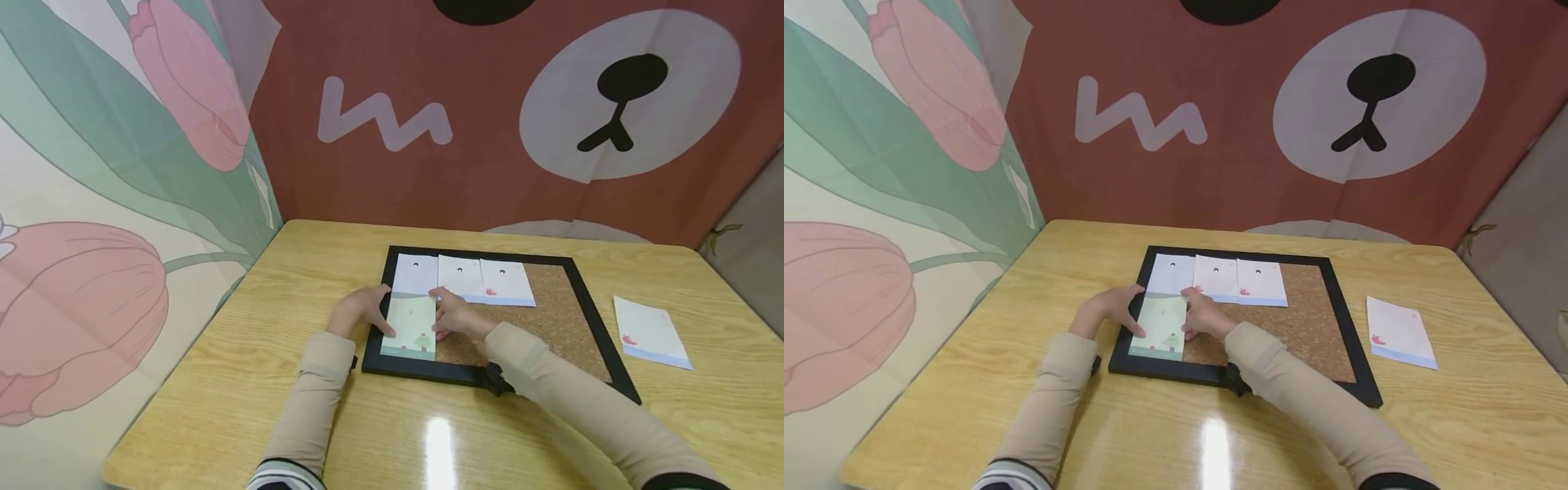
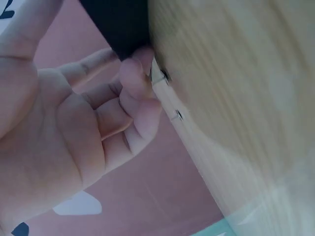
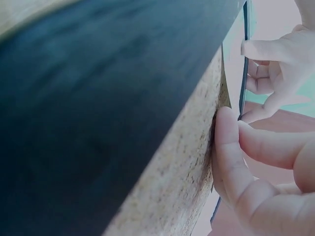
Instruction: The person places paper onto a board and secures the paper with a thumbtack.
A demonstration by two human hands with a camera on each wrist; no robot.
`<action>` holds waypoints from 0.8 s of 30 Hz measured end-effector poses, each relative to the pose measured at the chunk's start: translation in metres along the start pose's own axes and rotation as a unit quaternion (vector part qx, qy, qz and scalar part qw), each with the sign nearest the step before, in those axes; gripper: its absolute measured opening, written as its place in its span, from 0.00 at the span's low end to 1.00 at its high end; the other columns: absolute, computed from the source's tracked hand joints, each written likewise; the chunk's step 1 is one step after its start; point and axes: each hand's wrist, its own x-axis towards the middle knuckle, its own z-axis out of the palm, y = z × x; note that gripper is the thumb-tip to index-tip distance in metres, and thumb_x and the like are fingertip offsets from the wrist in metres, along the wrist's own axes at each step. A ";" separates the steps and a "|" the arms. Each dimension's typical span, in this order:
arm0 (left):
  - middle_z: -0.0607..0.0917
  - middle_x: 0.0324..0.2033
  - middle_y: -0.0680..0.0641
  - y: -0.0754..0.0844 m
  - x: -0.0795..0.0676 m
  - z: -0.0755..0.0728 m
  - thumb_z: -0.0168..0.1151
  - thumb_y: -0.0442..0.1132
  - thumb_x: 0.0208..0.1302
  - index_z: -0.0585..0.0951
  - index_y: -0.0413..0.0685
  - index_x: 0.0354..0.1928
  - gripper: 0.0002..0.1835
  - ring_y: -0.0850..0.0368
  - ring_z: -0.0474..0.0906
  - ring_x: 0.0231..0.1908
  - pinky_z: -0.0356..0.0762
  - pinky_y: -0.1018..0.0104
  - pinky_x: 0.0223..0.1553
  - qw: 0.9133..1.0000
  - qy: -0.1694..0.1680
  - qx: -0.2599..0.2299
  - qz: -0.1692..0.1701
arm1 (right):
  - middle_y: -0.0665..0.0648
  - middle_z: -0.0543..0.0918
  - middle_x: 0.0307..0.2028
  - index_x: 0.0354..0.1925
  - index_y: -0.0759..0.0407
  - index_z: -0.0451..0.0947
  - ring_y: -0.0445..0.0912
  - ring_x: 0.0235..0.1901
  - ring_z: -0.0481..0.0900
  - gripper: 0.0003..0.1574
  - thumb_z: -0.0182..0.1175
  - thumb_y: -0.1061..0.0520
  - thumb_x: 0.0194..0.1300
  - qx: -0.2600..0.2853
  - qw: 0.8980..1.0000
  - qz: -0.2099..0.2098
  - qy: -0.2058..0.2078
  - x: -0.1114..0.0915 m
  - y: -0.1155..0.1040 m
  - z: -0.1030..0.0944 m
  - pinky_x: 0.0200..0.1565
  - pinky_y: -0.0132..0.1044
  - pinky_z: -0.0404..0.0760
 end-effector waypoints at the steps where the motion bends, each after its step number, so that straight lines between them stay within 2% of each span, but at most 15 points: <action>1: 0.58 0.65 0.44 0.001 0.000 0.001 0.74 0.51 0.37 0.54 0.44 0.67 0.56 0.50 0.54 0.63 0.56 0.58 0.59 1.000 0.001 0.003 -0.004 | 0.64 0.70 0.27 0.65 0.64 0.51 0.46 0.16 0.72 0.45 0.56 0.78 0.52 -0.003 1.000 -0.003 0.000 0.000 0.000 0.000 0.23 0.36 0.78; 7: 0.59 0.64 0.43 0.006 -0.001 0.002 0.75 0.48 0.37 0.53 0.45 0.68 0.56 0.49 0.56 0.62 0.59 0.57 0.57 1.000 0.002 -0.004 -0.025 | 0.65 0.73 0.28 0.65 0.68 0.49 0.47 0.18 0.74 0.46 0.59 0.76 0.51 -0.011 1.000 -0.019 -0.011 -0.002 0.000 -0.005 0.24 0.38 0.79; 10: 0.59 0.64 0.43 0.006 -0.001 0.003 0.75 0.48 0.37 0.53 0.46 0.68 0.56 0.49 0.56 0.62 0.59 0.57 0.57 1.000 0.003 -0.007 -0.030 | 0.63 0.75 0.29 0.62 0.70 0.54 0.49 0.20 0.77 0.43 0.61 0.73 0.51 -0.027 0.999 -0.027 -0.010 -0.004 0.000 -0.009 0.24 0.38 0.79; 13: 0.59 0.64 0.43 0.007 0.000 0.004 0.75 0.48 0.37 0.53 0.46 0.68 0.56 0.49 0.56 0.62 0.59 0.56 0.57 0.999 0.005 -0.009 -0.032 | 0.62 0.78 0.29 0.58 0.73 0.61 0.49 0.22 0.78 0.36 0.62 0.69 0.51 -0.074 0.996 -0.050 -0.004 -0.007 0.000 -0.014 0.25 0.38 0.78; 16: 0.60 0.64 0.44 0.007 0.001 0.004 0.75 0.48 0.37 0.53 0.46 0.68 0.56 0.50 0.57 0.61 0.59 0.56 0.57 0.999 0.005 -0.006 -0.034 | 0.62 0.79 0.32 0.54 0.74 0.66 0.50 0.30 0.78 0.31 0.64 0.66 0.52 -0.137 0.986 -0.092 0.000 -0.009 0.001 -0.018 0.32 0.40 0.78; 17: 0.60 0.64 0.44 0.007 0.001 0.004 0.75 0.48 0.37 0.53 0.46 0.68 0.56 0.50 0.57 0.61 0.59 0.56 0.57 0.999 0.006 -0.005 -0.034 | 0.61 0.79 0.31 0.53 0.74 0.67 0.49 0.30 0.76 0.31 0.64 0.65 0.51 -0.161 0.980 -0.114 -0.001 -0.009 0.002 -0.019 0.32 0.39 0.76; 21: 0.61 0.63 0.43 0.007 0.001 0.004 0.75 0.49 0.37 0.53 0.46 0.68 0.56 0.49 0.58 0.61 0.60 0.57 0.56 0.999 0.006 0.004 -0.035 | 0.60 0.76 0.35 0.55 0.73 0.66 0.49 0.32 0.72 0.35 0.66 0.61 0.51 -0.220 0.960 -0.171 -0.030 -0.009 0.005 -0.019 0.35 0.38 0.73; 23: 0.61 0.63 0.43 0.007 0.001 0.004 0.75 0.49 0.37 0.53 0.46 0.68 0.56 0.49 0.58 0.61 0.61 0.56 0.56 0.999 0.006 0.006 -0.036 | 0.63 0.76 0.41 0.57 0.71 0.65 0.50 0.37 0.72 0.38 0.67 0.59 0.51 -0.242 0.952 -0.182 -0.053 -0.010 0.004 -0.019 0.38 0.39 0.73; 24: 0.61 0.63 0.43 0.007 0.001 0.004 0.75 0.49 0.37 0.53 0.46 0.68 0.56 0.49 0.58 0.61 0.61 0.56 0.56 0.999 0.006 0.008 -0.036 | 0.64 0.74 0.47 0.59 0.69 0.64 0.52 0.43 0.72 0.39 0.66 0.58 0.51 -0.250 0.949 -0.179 -0.062 -0.011 0.004 -0.018 0.42 0.41 0.73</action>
